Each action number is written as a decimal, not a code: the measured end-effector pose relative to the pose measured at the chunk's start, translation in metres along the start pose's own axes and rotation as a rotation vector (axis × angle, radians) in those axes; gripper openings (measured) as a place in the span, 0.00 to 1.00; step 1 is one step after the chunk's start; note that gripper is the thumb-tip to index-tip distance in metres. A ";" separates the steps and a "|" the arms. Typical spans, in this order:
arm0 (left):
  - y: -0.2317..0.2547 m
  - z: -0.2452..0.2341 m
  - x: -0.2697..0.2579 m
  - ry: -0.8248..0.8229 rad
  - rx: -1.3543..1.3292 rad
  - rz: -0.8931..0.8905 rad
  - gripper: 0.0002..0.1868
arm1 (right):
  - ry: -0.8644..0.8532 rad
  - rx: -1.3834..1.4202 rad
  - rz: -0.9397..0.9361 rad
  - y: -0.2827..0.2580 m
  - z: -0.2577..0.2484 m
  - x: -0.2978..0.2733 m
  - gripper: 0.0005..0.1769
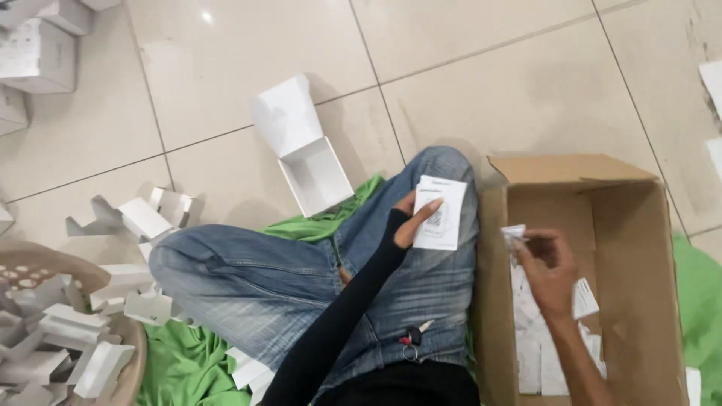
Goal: Unboxing small electronic devices and sorting their components and documentation.
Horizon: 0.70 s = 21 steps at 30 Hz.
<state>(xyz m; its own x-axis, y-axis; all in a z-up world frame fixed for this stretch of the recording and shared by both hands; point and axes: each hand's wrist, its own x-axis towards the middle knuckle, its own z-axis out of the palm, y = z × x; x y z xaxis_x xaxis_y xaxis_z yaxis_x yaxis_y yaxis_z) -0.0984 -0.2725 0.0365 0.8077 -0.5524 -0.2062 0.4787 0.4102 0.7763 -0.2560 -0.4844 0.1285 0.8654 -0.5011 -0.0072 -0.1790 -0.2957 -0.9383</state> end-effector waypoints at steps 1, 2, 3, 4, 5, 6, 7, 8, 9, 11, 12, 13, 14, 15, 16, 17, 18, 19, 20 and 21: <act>0.006 -0.024 -0.009 0.007 -0.002 0.028 0.22 | -0.015 0.001 -0.025 -0.025 0.035 0.010 0.11; 0.010 -0.047 -0.018 0.039 -0.027 0.035 0.22 | -0.114 -0.117 -0.056 -0.049 0.069 0.018 0.12; 0.012 -0.070 -0.028 0.071 -0.053 0.038 0.23 | -0.209 -0.238 -0.086 -0.073 0.102 0.023 0.12; 0.019 -0.086 -0.034 0.076 -0.056 0.063 0.23 | -0.220 -0.239 -0.109 -0.078 0.129 0.030 0.12; 0.028 -0.105 -0.040 0.124 -0.040 0.102 0.23 | -0.346 -0.226 -0.209 -0.084 0.158 0.037 0.13; 0.036 -0.123 -0.046 0.172 -0.024 0.142 0.24 | -0.473 -0.214 -0.308 -0.090 0.187 0.044 0.13; 0.031 -0.150 -0.046 0.182 -0.030 0.159 0.24 | -0.487 -0.217 -0.323 -0.082 0.208 0.057 0.13; 0.025 -0.177 -0.045 0.266 0.035 0.227 0.24 | -0.488 -0.175 -0.358 -0.074 0.228 0.071 0.14; 0.018 -0.203 -0.043 0.354 0.097 0.292 0.23 | -0.493 -0.135 -0.393 -0.065 0.247 0.086 0.15; 0.012 -0.245 -0.025 0.395 0.044 0.355 0.22 | -0.535 -0.105 -0.334 -0.033 0.283 0.100 0.20; 0.010 -0.265 -0.014 0.423 0.000 0.401 0.21 | -0.560 -0.071 -0.259 -0.018 0.300 0.108 0.26; -0.002 -0.284 0.005 0.423 -0.006 0.418 0.21 | -0.565 -0.077 -0.276 0.000 0.313 0.103 0.26; -0.014 -0.302 0.025 0.416 -0.008 0.373 0.23 | -0.597 -0.048 -0.297 0.018 0.324 0.100 0.30; -0.028 -0.318 0.044 0.402 -0.008 0.317 0.25 | -0.621 -0.020 -0.308 0.038 0.333 0.094 0.34; -0.037 -0.326 0.058 0.396 -0.012 0.322 0.25 | -0.617 -0.025 -0.314 0.038 0.334 0.090 0.34; -0.051 -0.329 0.072 0.380 0.012 0.203 0.24 | -0.621 -0.022 -0.333 0.040 0.331 0.084 0.33; -0.066 -0.332 0.086 0.362 0.037 0.084 0.24 | -0.624 -0.019 -0.351 0.042 0.328 0.078 0.32; -0.059 -0.321 0.082 0.353 0.031 0.083 0.24 | -0.618 -0.028 -0.351 0.031 0.323 0.075 0.32; -0.052 -0.309 0.077 0.423 0.176 0.196 0.27 | -0.620 -0.038 -0.301 0.020 0.317 0.073 0.31; -0.044 -0.298 0.072 0.492 0.324 0.311 0.32 | -0.621 -0.044 -0.252 0.009 0.313 0.070 0.30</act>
<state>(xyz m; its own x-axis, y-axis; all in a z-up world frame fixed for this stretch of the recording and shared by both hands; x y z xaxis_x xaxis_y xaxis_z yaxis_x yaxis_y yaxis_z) 0.0417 -0.1139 -0.1901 0.9912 -0.0166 -0.1316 0.1320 0.2160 0.9674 -0.0505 -0.2670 0.0114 0.9895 0.1442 0.0003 0.0559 -0.3817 -0.9226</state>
